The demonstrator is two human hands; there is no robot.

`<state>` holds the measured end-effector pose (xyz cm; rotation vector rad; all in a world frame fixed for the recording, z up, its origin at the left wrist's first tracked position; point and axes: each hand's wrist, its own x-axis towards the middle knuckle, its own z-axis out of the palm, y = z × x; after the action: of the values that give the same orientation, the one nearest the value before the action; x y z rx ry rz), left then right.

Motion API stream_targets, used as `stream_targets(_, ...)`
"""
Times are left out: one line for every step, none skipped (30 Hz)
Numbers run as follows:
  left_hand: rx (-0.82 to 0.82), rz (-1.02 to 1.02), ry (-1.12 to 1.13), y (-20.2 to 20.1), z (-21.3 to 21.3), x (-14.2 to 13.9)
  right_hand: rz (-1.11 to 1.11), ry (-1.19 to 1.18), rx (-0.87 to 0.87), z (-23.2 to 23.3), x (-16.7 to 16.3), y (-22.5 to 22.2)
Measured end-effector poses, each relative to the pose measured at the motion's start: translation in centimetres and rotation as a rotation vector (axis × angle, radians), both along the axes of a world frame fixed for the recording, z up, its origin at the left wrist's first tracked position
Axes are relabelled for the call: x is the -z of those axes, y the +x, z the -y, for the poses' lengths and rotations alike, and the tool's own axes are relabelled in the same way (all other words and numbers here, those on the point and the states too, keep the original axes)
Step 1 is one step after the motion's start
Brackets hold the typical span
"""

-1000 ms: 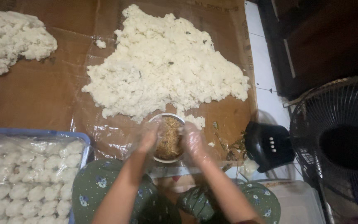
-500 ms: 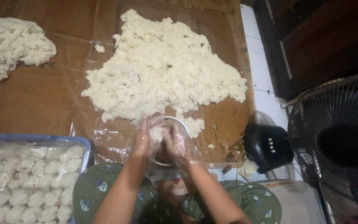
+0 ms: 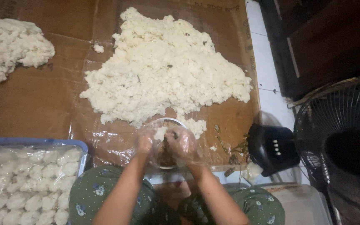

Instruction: The person, wearing plastic gloves, pinches portions from a large mass of white rice dough spread on cardboard on the floor, presses a brown filling into each portion, and rolls it between the hands into a ball. Finished balls are placed into a plastic tray, which gradually fills.

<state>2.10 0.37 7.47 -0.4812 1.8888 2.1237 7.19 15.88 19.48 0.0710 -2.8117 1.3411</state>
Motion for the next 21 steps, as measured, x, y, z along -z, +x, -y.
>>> stream_targets(0.020,-0.047,-0.002,0.2,-0.1,-0.5,-0.098,-0.096,-0.052,0.8,-0.6,0.2)
stream_targets(0.040,-0.098,-0.004,0.2,-0.2,-1.0,-0.200,-0.192,-0.105,1.5,-1.1,0.2)
stream_targets(-0.020,-0.043,0.141,0.4,-0.4,-1.7,-0.301,-0.288,-0.160,2.0,-1.5,0.2)
stream_targets(-0.081,0.012,0.285,0.6,-0.7,-2.4,-0.250,-0.174,-0.139,2.3,-1.7,-0.1)
stream_targets(-0.144,0.066,0.429,0.7,-1.0,-3.1,-0.200,-0.060,-0.120,2.5,-1.9,-0.5)
stream_targets(-0.119,0.076,0.388,0.8,-1.0,-3.7,-0.148,0.053,-0.102,2.7,-1.9,-0.7)
stream_targets(-0.095,0.090,0.347,1.0,-0.9,-4.2,-0.169,0.089,-0.145,2.7,-2.0,-0.9)
stream_targets(-0.070,0.104,0.308,1.2,-0.7,-4.5,-0.190,0.126,-0.188,2.6,-2.1,-1.2)
stream_targets(-0.064,0.083,0.305,1.2,-0.5,-4.6,-0.211,0.164,-0.231,2.5,-2.3,-1.4)
stream_targets(-0.057,0.063,0.303,1.3,-0.2,-4.5,-0.090,0.008,-0.165,2.4,-2.6,-1.5)
stream_targets(-0.049,0.040,0.301,1.2,-0.1,-4.2,0.029,-0.147,-0.098,2.3,-3.0,-1.6)
stream_targets(0.028,-0.033,0.098,1.1,0.1,-3.6,0.146,-0.302,-0.031,2.3,-3.5,-1.7)
stream_targets(0.104,-0.104,-0.106,1.0,0.3,-3.0,0.253,-0.252,0.054,2.1,-4.0,-1.7)
stream_targets(0.180,-0.172,-0.310,0.9,0.3,-2.3,0.362,-0.201,0.140,1.8,-4.6,-1.6)
stream_targets(0.063,-0.053,-0.039,0.7,0.0,-1.7,0.468,-0.150,0.226,1.4,-5.2,-1.5)
stream_targets(-0.056,0.066,0.232,0.5,-0.3,-1.3,0.357,0.023,0.132,1.0,-5.5,-1.3)
stream_targets(-0.176,0.187,0.502,0.5,-0.5,-1.0,0.247,0.195,0.036,0.6,-5.7,-1.0)
stream_targets(-0.131,0.112,0.562,0.5,-0.8,-1.1,0.138,0.364,-0.060,0.4,-5.5,-0.7)
stream_targets(-0.083,0.035,0.621,0.5,-1.0,-1.4,-0.010,0.245,-0.092,0.4,-5.1,-0.4)
stream_targets(-0.034,-0.045,0.680,0.6,-1.0,-2.1,-0.159,0.124,-0.125,0.7,-4.4,-0.2)
stream_targets(-0.013,0.067,0.518,0.8,-1.0,-3.0,-0.306,0.002,-0.160,1.0,-3.5,0.1)
